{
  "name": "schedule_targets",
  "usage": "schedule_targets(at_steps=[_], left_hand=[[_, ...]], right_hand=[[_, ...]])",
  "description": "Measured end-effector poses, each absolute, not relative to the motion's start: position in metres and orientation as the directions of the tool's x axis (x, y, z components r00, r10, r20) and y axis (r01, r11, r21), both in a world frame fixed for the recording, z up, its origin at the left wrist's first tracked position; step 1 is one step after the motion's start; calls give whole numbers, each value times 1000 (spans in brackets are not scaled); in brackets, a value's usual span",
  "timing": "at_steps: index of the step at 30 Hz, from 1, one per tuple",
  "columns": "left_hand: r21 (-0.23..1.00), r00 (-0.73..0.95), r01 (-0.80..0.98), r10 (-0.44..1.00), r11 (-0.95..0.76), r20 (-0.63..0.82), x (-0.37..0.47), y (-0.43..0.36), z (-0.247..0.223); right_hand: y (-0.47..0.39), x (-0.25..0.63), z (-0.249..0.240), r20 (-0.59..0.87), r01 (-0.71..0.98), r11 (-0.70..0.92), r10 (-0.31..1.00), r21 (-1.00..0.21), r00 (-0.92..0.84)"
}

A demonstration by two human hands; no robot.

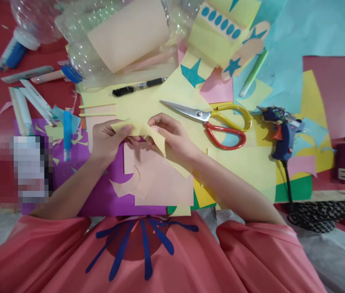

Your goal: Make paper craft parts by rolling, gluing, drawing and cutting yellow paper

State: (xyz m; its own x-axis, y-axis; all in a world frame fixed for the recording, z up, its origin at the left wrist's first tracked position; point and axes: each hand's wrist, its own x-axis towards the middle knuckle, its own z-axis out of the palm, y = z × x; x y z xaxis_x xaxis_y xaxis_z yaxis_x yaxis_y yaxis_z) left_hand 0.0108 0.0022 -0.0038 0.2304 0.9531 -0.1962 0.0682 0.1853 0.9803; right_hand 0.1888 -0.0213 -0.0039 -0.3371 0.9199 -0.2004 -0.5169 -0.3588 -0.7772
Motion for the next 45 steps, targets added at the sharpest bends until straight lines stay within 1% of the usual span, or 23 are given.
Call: schedule_targets(at_steps=[6, 11, 13, 20, 24, 29, 32, 37, 41, 45], left_hand=[[992, 216, 110, 973, 64, -87, 13, 0, -2], [968, 193, 234, 972, 91, -138, 10, -3, -2], [962, 185, 255, 972, 98, -148, 9, -5, -4], [973, 216, 133, 952, 191, -216, 14, -8, -7], [975, 250, 88, 943, 203, -219, 16, -9, -5], [975, 253, 113, 943, 191, -214, 15, -10, -10], [978, 256, 109, 946, 177, -200, 14, -10, -10], [990, 215, 39, 966, 137, -142, 10, -10, -4], [994, 202, 90, 976, 68, -85, 12, -10, -2], [990, 192, 109, 976, 88, -107, 15, -10, -2]], right_hand=[[-20, 187, -1, -223, -504, -366, 920, -782, -323], [-22, 186, -4, -223, -506, -377, 914, -776, -339], [-22, 186, -4, -223, -509, -382, 911, -772, -346], [-23, 183, -3, -223, -513, -377, 915, -771, -336], [-24, 183, -7, -209, -535, -351, 928, -769, -308], [-24, 182, -7, -233, -487, -340, 935, -805, -267], [-24, 183, -4, -214, -444, -291, 953, -847, -215], [-20, 188, -3, -161, -242, -186, 980, -952, -117], [-18, 191, -5, -124, -188, -138, 989, -972, -84], [-18, 191, -6, -118, -171, -131, 990, -977, -82]])
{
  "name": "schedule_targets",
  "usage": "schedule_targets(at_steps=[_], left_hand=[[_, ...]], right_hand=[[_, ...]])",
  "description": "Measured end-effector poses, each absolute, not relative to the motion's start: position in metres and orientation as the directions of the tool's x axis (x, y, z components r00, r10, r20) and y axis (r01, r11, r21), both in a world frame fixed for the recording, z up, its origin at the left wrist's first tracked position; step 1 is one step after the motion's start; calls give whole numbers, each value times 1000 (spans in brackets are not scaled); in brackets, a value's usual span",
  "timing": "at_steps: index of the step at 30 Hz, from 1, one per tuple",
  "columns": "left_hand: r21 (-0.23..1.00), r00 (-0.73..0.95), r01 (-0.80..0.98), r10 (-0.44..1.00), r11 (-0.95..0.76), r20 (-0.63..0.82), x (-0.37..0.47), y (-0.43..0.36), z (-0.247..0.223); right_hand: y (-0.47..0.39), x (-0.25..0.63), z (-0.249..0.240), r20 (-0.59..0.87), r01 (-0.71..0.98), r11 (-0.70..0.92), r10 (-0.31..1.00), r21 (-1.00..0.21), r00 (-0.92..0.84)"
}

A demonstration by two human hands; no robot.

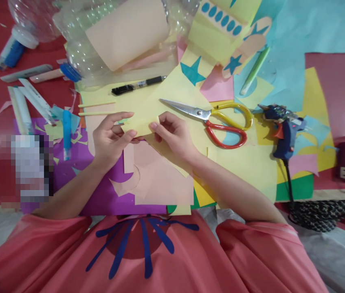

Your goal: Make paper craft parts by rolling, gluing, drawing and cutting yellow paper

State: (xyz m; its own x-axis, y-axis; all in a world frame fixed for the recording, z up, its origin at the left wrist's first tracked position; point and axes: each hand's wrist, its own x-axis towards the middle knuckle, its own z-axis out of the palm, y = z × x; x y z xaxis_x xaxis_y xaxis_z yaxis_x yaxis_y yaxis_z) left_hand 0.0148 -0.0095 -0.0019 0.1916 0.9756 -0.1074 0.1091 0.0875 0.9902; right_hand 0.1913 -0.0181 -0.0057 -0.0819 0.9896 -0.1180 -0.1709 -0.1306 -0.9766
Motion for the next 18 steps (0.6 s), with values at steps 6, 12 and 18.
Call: schedule_targets(at_steps=[6, 12, 18], left_hand=[[989, 176, 115, 978, 95, -115, 15, -8, -2], [991, 180, 100, 979, 83, -100, 14, -7, -4], [989, 178, 121, 978, 89, -109, 14, -6, -5]], right_hand=[[-18, 192, -6, -123, -144, -131, 990, -981, -65], [-18, 191, -5, -132, -147, -139, 990, -979, -54], [-18, 192, -8, -113, -139, -121, 992, -983, -61]])
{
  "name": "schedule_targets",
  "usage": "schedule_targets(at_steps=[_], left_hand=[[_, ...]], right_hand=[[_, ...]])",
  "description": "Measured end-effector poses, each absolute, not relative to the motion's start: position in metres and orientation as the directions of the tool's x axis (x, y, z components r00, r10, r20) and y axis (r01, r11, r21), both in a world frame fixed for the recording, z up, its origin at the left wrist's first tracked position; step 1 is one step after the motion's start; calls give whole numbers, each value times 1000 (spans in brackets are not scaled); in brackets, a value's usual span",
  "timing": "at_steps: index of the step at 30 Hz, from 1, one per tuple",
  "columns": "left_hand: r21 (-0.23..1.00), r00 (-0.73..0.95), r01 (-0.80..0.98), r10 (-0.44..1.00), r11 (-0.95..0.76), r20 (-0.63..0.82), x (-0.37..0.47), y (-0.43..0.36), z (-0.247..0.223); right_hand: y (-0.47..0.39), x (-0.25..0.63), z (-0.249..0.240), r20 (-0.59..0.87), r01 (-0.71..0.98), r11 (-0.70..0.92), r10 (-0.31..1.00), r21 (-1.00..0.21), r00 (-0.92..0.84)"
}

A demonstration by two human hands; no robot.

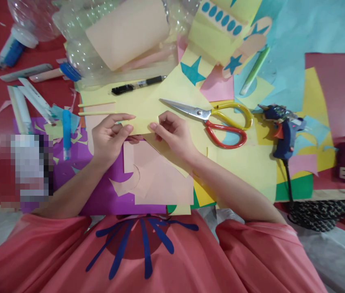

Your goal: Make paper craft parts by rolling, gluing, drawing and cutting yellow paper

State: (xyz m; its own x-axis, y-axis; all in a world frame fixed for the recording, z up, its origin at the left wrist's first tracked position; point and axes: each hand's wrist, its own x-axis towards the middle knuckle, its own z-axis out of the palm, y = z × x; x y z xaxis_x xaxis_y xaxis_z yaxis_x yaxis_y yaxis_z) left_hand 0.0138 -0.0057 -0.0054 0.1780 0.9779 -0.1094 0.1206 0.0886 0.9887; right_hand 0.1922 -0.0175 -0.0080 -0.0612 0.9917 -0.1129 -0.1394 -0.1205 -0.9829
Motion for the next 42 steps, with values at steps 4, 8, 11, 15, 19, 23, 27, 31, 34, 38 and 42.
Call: schedule_targets(at_steps=[4, 8, 11, 15, 19, 23, 27, 31, 34, 38, 42], left_hand=[[988, 173, 117, 977, 102, -121, 14, -5, -5], [990, 179, 109, 977, 95, -113, 13, -4, -5], [990, 178, 104, 978, 91, -108, 13, -4, -6], [988, 182, 119, 976, 98, -118, 13, -4, -5], [990, 191, 115, 976, 87, -108, 13, -4, -6], [994, 218, 103, 974, 40, -61, 11, -4, -9], [995, 239, 102, 971, -3, -22, 11, -3, -12], [996, 246, 87, 969, -11, -11, 11, -2, -12], [998, 247, 59, 969, -22, 7, 12, -2, -12], [997, 226, 64, 974, -42, 26, 11, -1, -12], [994, 192, 80, 980, -76, 59, 11, 0, -11]], right_hand=[[-17, 193, -8, -96, -158, -99, 995, -982, -25], [-17, 194, -7, -82, -166, -82, 997, -983, -8], [-17, 194, -6, -74, -174, -73, 997, -982, -2], [-16, 194, -4, -91, -145, -91, 996, -985, -7], [-16, 195, -3, -96, -136, -96, 995, -986, -13], [-16, 195, -5, -74, -159, -76, 997, -984, -15], [-15, 195, -7, -60, -152, -60, 998, -987, -10], [-15, 195, -8, -53, -153, -54, 999, -987, -12], [-15, 196, -9, -48, -163, -50, 999, -985, -13], [-15, 196, -9, -59, -133, -64, 998, -989, -35], [-15, 195, -9, -69, -82, -76, 994, -994, -81]])
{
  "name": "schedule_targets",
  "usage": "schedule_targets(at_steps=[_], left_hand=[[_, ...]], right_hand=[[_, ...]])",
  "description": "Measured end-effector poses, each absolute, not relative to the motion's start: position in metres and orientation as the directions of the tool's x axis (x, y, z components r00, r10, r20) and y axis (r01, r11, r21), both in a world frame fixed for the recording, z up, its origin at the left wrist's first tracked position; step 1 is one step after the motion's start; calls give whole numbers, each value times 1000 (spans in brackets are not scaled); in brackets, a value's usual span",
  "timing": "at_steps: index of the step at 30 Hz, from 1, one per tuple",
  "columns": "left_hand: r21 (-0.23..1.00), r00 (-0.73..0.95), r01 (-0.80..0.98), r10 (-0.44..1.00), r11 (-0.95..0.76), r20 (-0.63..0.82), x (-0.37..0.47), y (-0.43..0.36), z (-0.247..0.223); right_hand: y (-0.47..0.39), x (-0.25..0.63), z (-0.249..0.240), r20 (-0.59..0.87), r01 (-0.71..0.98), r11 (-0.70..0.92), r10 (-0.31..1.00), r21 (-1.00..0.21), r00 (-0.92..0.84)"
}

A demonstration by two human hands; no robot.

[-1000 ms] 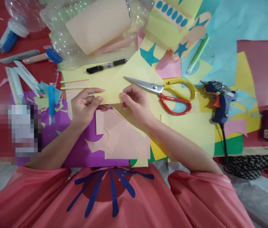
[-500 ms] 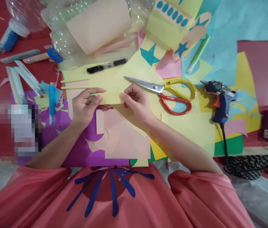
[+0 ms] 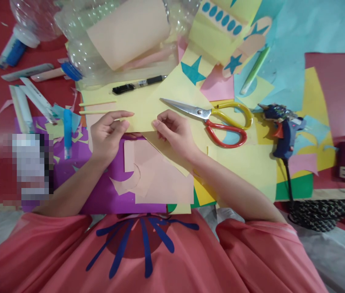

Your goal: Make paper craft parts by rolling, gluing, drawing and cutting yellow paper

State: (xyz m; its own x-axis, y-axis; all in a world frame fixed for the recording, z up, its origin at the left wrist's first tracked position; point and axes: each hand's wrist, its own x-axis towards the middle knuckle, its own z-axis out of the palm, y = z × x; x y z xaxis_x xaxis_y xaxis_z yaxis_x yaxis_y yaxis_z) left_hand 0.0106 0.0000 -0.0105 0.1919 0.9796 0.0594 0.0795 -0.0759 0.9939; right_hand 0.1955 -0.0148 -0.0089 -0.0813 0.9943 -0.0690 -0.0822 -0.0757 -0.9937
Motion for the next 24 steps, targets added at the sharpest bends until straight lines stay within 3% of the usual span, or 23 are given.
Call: schedule_targets(at_steps=[7, 14, 24], left_hand=[[994, 170, 79, 983, -76, 62, 12, 1, -9], [992, 128, 73, 987, -103, 93, 11, 4, -4], [977, 187, 119, 971, -176, 152, 10, 6, -8]], right_hand=[[-15, 194, -11, -68, -64, -71, 997, -995, -41], [-16, 194, -7, -48, -32, -52, 991, -998, -122], [-18, 195, -7, -61, -70, -71, 989, -995, -132]])
